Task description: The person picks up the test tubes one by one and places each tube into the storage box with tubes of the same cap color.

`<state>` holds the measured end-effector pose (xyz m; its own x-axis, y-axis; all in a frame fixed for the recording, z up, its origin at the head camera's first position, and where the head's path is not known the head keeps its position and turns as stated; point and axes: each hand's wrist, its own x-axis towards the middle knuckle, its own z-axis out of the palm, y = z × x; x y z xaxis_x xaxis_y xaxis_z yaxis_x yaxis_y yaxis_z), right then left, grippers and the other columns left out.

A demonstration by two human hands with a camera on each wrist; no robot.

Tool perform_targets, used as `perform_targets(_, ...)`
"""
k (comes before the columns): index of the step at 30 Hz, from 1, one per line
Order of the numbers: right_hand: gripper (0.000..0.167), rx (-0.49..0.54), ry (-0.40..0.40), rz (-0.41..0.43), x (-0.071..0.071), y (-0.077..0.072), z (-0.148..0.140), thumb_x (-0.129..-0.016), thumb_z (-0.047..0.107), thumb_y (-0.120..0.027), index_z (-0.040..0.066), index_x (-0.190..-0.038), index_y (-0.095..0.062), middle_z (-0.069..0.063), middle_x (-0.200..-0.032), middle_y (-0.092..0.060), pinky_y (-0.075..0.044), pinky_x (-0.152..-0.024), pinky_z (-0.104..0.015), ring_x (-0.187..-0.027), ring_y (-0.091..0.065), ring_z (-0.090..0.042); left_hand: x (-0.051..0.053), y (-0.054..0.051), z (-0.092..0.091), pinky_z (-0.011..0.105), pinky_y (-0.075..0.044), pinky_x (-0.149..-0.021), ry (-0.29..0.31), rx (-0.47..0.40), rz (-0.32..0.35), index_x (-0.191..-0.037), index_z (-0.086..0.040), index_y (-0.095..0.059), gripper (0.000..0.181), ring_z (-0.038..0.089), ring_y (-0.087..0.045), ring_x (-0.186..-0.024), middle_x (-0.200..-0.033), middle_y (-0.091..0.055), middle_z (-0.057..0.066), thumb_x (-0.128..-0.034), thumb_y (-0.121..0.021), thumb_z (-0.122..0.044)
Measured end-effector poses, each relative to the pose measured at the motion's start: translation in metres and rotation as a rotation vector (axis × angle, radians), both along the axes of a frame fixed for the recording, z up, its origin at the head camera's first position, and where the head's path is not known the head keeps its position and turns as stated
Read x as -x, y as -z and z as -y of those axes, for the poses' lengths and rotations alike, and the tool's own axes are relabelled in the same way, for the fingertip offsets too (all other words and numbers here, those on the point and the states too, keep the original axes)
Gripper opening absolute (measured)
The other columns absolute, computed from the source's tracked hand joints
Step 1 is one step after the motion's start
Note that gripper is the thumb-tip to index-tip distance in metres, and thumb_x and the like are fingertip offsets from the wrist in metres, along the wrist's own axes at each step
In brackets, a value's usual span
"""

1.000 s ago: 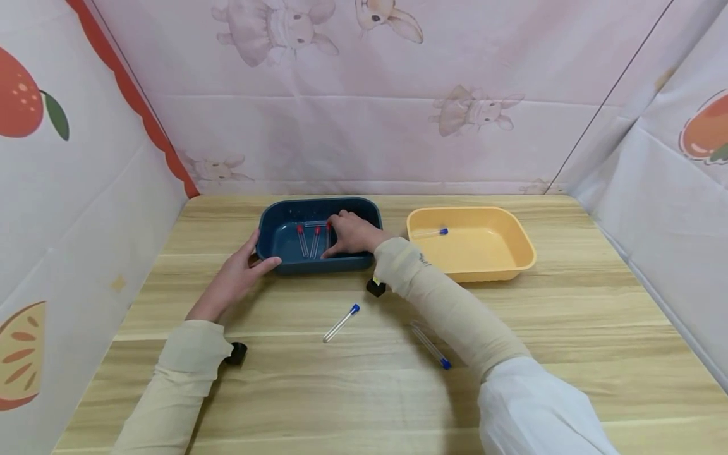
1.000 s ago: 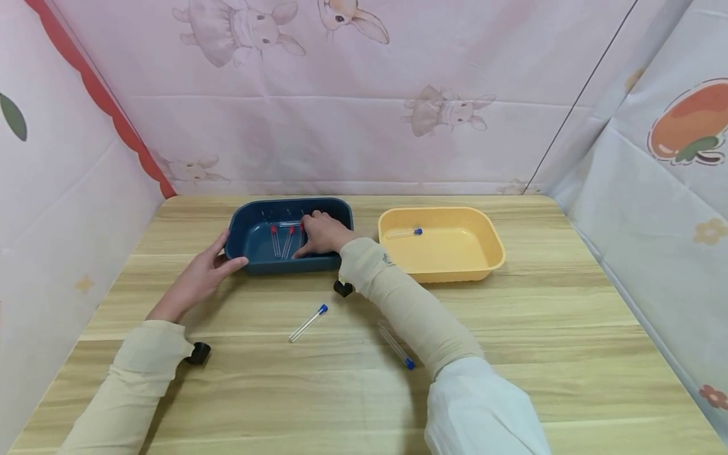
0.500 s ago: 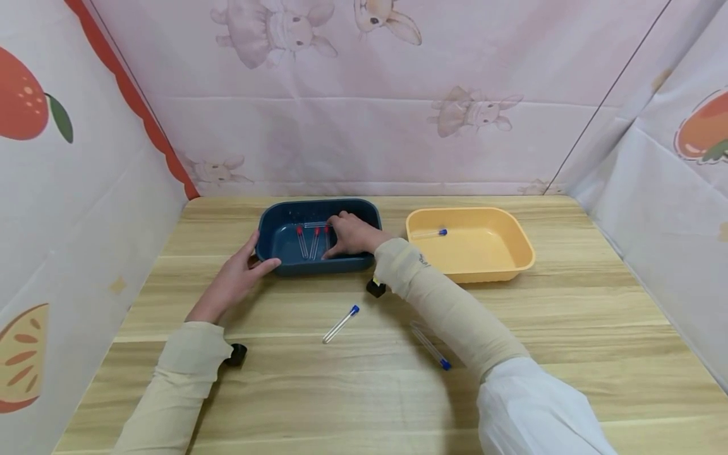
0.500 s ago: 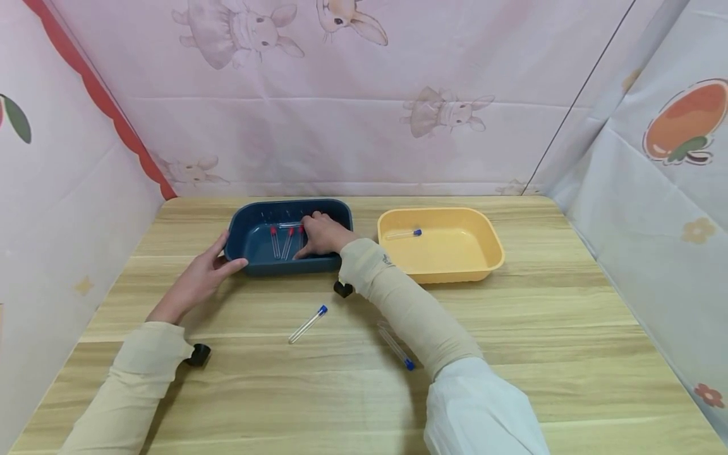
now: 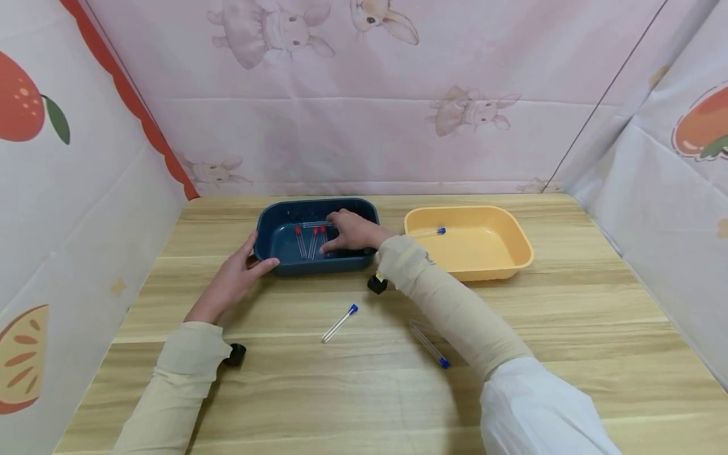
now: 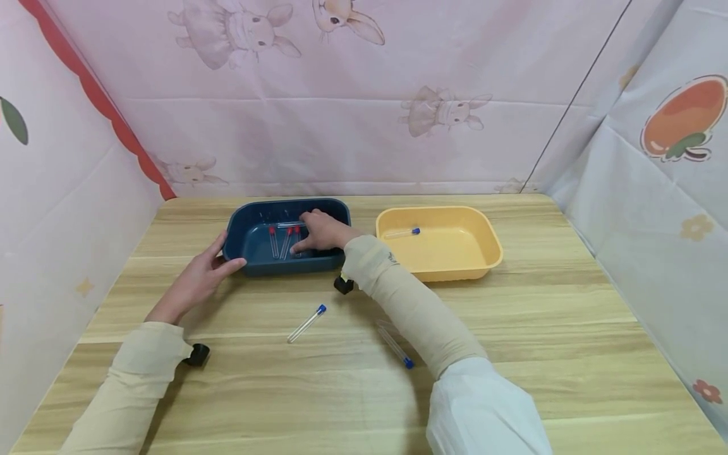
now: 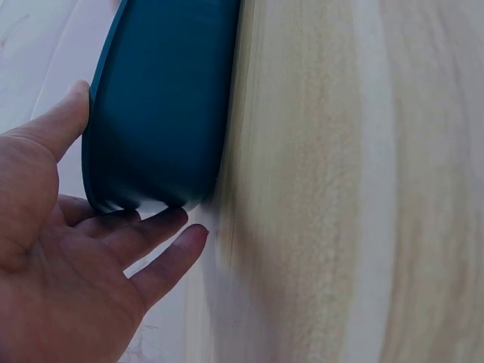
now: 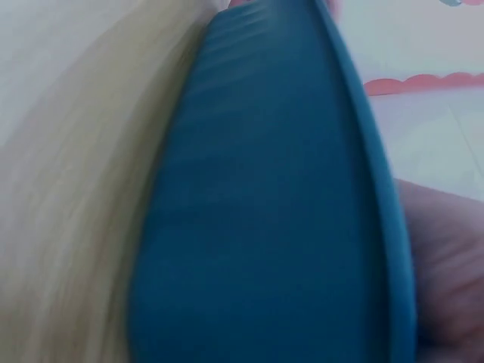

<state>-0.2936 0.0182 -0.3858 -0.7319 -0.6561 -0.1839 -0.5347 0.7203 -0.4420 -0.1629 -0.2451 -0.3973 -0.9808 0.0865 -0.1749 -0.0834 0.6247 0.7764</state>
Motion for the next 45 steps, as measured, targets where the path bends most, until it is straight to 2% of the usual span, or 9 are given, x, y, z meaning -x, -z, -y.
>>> perform_targets(5, 0.079, 0.048, -0.013, -0.017, -0.004, -0.005, -0.006, -0.098, 0.048, -0.070, -0.001, -0.154, -0.042, -0.017, -0.146, -0.053, -0.046, -0.110, -0.037, -0.131, -0.055, -0.025, 0.002, 0.001, 0.000, 0.058, -0.027, -0.120, 0.010, 0.003, -0.006, -0.166, -0.014, 0.004, 0.095, 0.045, -0.026, -0.151, -0.170, -0.006, 0.023, -0.1040, -0.059, -0.049)
perform_targets(12, 0.070, 0.166, -0.045, -0.055, -0.012, -0.017, -0.019, -0.101, 0.040, -0.067, -0.003, -0.152, -0.045, -0.019, -0.139, -0.057, -0.047, -0.107, -0.040, -0.127, -0.056, -0.031, 0.004, 0.002, 0.002, 0.057, -0.028, -0.119, 0.022, 0.022, -0.017, -0.166, -0.012, 0.004, 0.094, 0.046, -0.027, -0.150, -0.169, -0.006, 0.025, -0.1048, -0.058, -0.046)
perform_targets(19, 0.069, 0.241, -0.048, -0.078, -0.024, -0.031, -0.035, -0.101, 0.036, -0.069, -0.003, -0.152, -0.044, -0.020, -0.141, -0.056, -0.045, -0.109, -0.040, -0.128, -0.054, -0.030, 0.004, 0.001, 0.002, 0.058, -0.028, -0.119, 0.017, 0.016, 0.003, -0.166, -0.013, 0.005, 0.096, 0.045, -0.026, -0.151, -0.170, -0.005, 0.023, -0.1034, -0.058, -0.050)
perform_targets(25, 0.070, 0.298, -0.030, -0.071, -0.033, -0.041, -0.053, -0.100, 0.034, -0.070, -0.002, -0.153, -0.043, -0.021, -0.145, -0.054, -0.045, -0.111, -0.041, -0.130, -0.053, -0.031, 0.005, 0.000, 0.003, 0.058, -0.027, -0.119, 0.029, 0.021, -0.002, -0.166, -0.012, 0.005, 0.099, 0.045, -0.025, -0.151, -0.170, -0.003, 0.023, -0.1025, -0.058, -0.054)
perform_targets(30, 0.068, 0.345, -0.016, -0.063, -0.043, -0.050, -0.072, -0.100, 0.031, -0.071, -0.001, -0.153, -0.043, -0.020, -0.145, -0.054, -0.048, -0.107, -0.044, -0.129, -0.052, -0.033, 0.005, 0.002, 0.003, 0.058, -0.026, -0.120, 0.028, 0.018, 0.001, -0.166, -0.013, 0.005, 0.099, 0.045, -0.025, -0.151, -0.170, -0.003, 0.023, -0.1020, -0.058, -0.055)
perform_targets(36, 0.063, 0.394, -0.003, -0.114, -0.052, -0.056, -0.097, -0.100, 0.026, -0.072, -0.002, -0.151, -0.047, -0.021, -0.139, -0.058, -0.050, -0.100, -0.047, -0.122, -0.054, -0.033, 0.005, 0.003, 0.004, 0.059, -0.028, -0.119, 0.028, 0.013, -0.001, -0.166, -0.013, 0.006, 0.096, 0.046, -0.025, -0.151, -0.170, -0.004, 0.023, -0.1038, -0.058, -0.050)
perform_targets(45, 0.061, 0.423, 0.073, -0.165, -0.062, -0.061, -0.137, -0.098, 0.025, -0.074, -0.002, -0.148, -0.051, -0.018, -0.138, -0.060, -0.051, -0.098, -0.048, -0.120, -0.056, -0.030, 0.006, 0.005, 0.004, 0.057, -0.029, -0.119, 0.032, 0.011, -0.012, -0.165, -0.010, 0.005, 0.095, 0.046, -0.027, -0.150, -0.169, -0.005, 0.025, -0.1047, -0.059, -0.046)
